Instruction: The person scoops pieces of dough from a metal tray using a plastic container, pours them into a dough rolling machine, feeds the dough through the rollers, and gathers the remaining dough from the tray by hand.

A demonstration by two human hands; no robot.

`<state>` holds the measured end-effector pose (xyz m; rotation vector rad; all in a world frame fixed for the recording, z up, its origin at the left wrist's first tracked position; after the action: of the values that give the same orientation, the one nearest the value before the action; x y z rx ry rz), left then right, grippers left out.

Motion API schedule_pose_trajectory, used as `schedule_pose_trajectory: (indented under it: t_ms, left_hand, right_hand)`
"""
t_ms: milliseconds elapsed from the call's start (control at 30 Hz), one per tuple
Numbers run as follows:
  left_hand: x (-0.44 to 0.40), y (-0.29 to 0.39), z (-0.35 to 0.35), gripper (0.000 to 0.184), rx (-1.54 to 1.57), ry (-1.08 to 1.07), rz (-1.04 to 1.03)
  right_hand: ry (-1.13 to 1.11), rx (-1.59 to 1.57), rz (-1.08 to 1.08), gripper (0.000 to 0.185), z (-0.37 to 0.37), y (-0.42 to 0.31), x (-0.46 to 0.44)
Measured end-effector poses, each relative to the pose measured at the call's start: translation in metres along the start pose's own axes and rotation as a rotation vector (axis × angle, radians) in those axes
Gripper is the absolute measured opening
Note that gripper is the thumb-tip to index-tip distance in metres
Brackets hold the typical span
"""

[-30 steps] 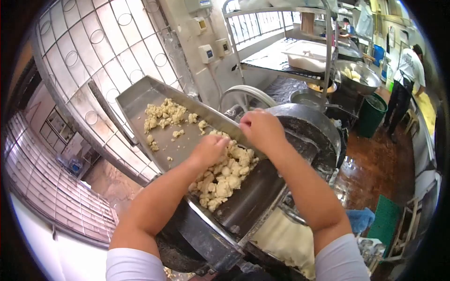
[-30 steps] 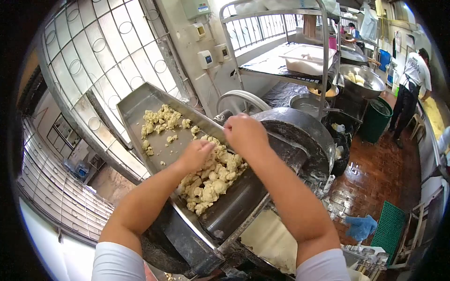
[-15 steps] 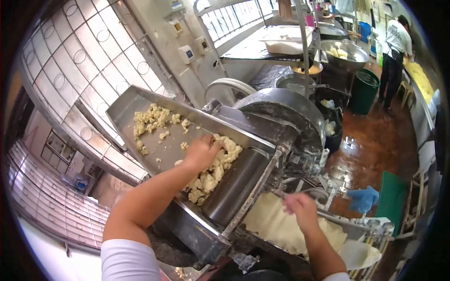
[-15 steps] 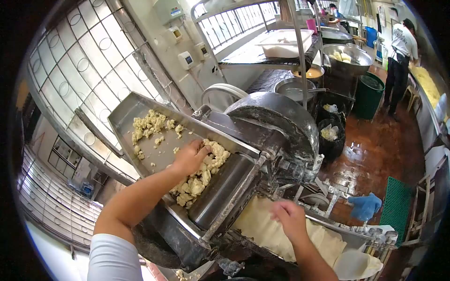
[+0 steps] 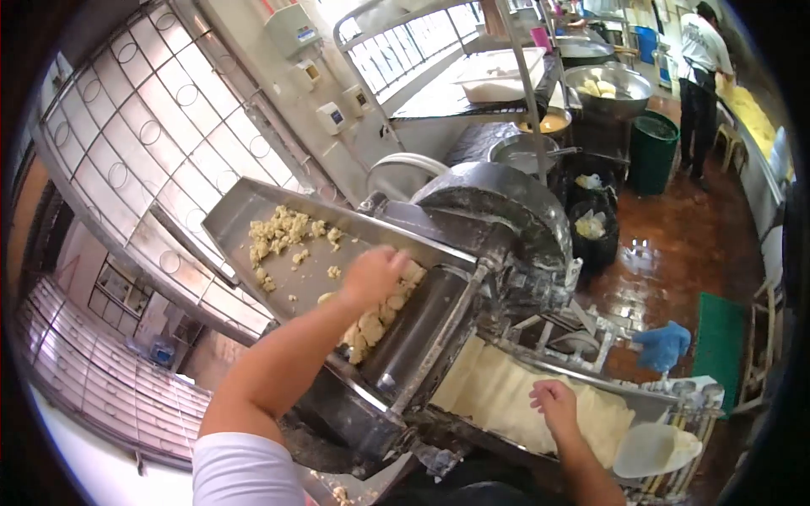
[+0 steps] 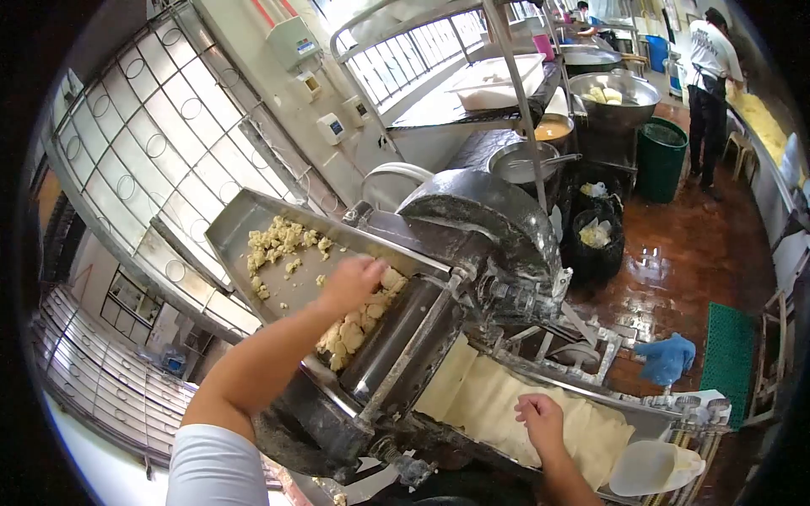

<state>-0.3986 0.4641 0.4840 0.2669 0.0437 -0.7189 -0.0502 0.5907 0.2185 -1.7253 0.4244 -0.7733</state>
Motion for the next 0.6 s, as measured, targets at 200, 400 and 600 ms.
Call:
schedule_pose_trajectory:
  t_ms: [200,400,600]
  left_hand:
    - [0.032,-0.112,0.037,0.057,-0.251,-0.446,0.363]
    - [0.057,-0.093,0.022,0.068,0.162,-0.602,0.663]
    - [-0.012,-0.141,0.031,0.072,-0.026,0.029,0.175]
  right_hand:
    - [-0.146,-0.099,-0.104,0.019,-0.024,0.017,-0.016]
    - [-0.268,-0.147,-0.333,0.023,-0.077,0.048,-0.038]
    - [-0.355,-0.457,-0.586,0.058,-0.183,0.035,-0.087]
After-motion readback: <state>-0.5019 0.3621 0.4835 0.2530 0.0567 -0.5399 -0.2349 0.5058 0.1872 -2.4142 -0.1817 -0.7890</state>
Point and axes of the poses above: each hand's wrist, its own x-axis away from the middle knuckle, its own z-axis out of the back of the hand, y = z × x, the point moved 4 cm from there along -x, towards the middle knuckle, and after that the axes turned 2 degrees about z, right-handed, at the moved point
